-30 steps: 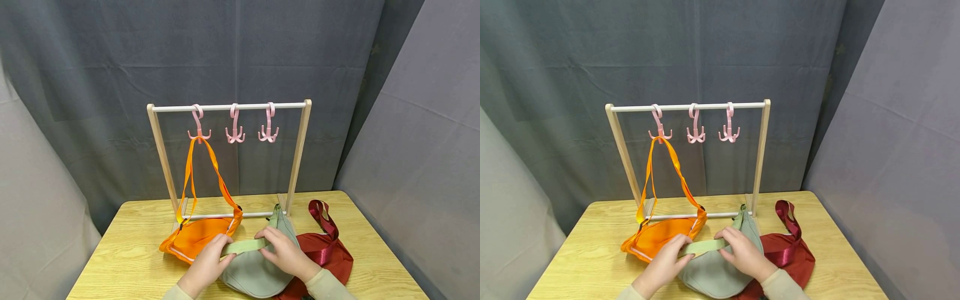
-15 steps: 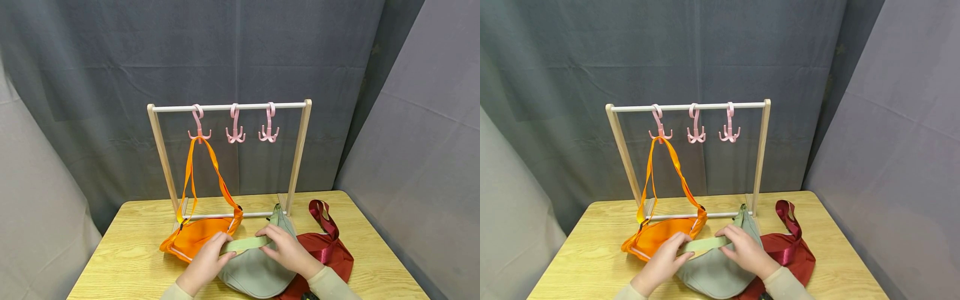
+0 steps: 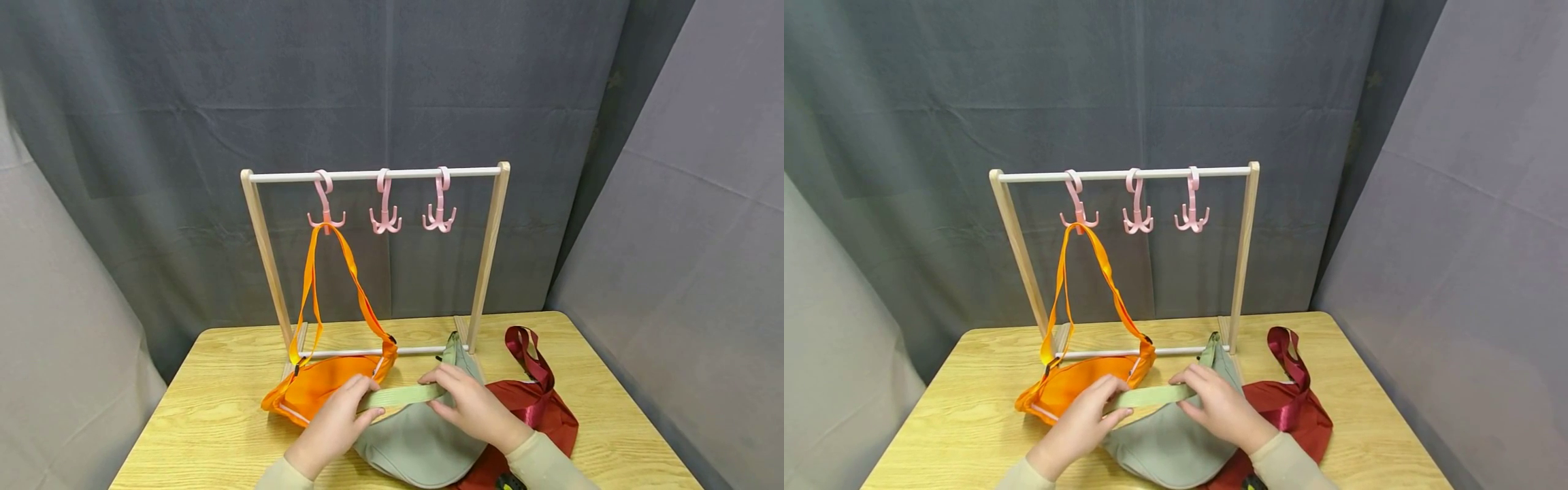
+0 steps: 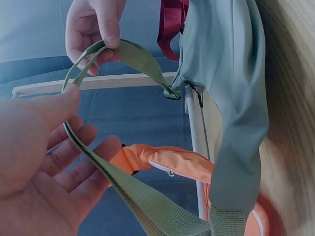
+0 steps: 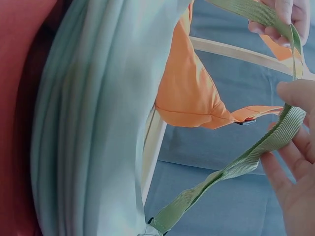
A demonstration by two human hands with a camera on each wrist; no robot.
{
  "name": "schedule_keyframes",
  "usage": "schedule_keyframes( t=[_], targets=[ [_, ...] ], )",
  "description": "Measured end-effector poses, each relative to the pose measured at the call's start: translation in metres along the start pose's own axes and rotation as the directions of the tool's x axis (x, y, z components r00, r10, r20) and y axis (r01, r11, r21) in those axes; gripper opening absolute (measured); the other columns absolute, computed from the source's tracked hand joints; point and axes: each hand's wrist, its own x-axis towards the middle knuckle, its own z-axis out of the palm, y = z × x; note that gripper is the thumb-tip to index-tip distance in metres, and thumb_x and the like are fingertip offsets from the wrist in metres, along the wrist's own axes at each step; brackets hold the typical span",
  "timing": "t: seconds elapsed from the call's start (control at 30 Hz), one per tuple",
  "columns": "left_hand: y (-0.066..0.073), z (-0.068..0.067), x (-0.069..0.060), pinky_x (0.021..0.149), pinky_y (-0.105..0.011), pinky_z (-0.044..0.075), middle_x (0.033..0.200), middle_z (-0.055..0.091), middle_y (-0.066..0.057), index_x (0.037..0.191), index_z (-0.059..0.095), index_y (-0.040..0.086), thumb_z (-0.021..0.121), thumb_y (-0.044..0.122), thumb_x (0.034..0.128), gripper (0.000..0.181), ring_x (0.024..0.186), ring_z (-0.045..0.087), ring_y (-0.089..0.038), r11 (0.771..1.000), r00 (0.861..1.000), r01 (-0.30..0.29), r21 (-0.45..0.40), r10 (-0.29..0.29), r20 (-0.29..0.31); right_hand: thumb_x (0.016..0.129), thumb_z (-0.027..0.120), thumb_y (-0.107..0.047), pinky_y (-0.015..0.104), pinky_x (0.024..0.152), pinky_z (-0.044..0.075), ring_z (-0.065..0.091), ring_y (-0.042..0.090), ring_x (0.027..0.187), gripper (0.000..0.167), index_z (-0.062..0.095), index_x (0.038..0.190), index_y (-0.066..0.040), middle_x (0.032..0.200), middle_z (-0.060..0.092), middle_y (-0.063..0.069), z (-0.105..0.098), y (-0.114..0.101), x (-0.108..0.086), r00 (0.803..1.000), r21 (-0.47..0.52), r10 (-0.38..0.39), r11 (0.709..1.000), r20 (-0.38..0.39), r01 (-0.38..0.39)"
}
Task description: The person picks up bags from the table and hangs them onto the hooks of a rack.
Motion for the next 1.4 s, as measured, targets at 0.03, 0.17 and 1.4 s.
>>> schedule_keyframes(
  t=[0.03,0.17,1.4],
  targets=[
    [0.001,-0.001,0.000,0.082,-0.027,0.053,0.106,0.061,0.007,0.115,0.064,0.018,0.076,0.023,0.0942,0.024,0.090,0.056,-0.004,1.000,1.000,-0.002,0.002,0.002,0.003,0.087,0.083,-0.013,0.031,0.089,0.057,0.062,0.006,0.108,0.038,0.066,0.120,-0.020,0.119,0.063,-0.010,-0.001,0.000,0.000,1.000,-0.004,-0.001,1.000,0.001,0.001],
    [0.004,-0.005,0.000,0.083,-0.027,0.054,0.106,0.060,0.008,0.115,0.064,0.018,0.076,0.023,0.0943,0.024,0.091,0.057,-0.005,1.000,1.000,-0.007,0.018,0.007,0.011,0.087,0.083,-0.013,0.030,0.089,0.057,0.062,0.006,0.107,0.037,0.067,0.119,-0.020,0.118,0.064,-0.010,-0.003,-0.002,0.002,1.000,-0.017,0.006,1.000,0.004,-0.006],
    [0.006,-0.007,0.001,0.084,-0.027,0.054,0.107,0.061,0.008,0.117,0.064,0.017,0.077,0.026,0.0940,0.027,0.092,0.057,-0.004,0.998,1.000,-0.027,0.058,0.027,-0.001,0.094,0.077,-0.022,0.027,0.083,0.056,0.059,0.001,0.098,0.017,0.068,0.108,-0.026,0.106,0.063,-0.016,-0.011,-0.008,0.006,0.998,0.008,0.049,0.999,-0.041,-0.049]
  ],
)
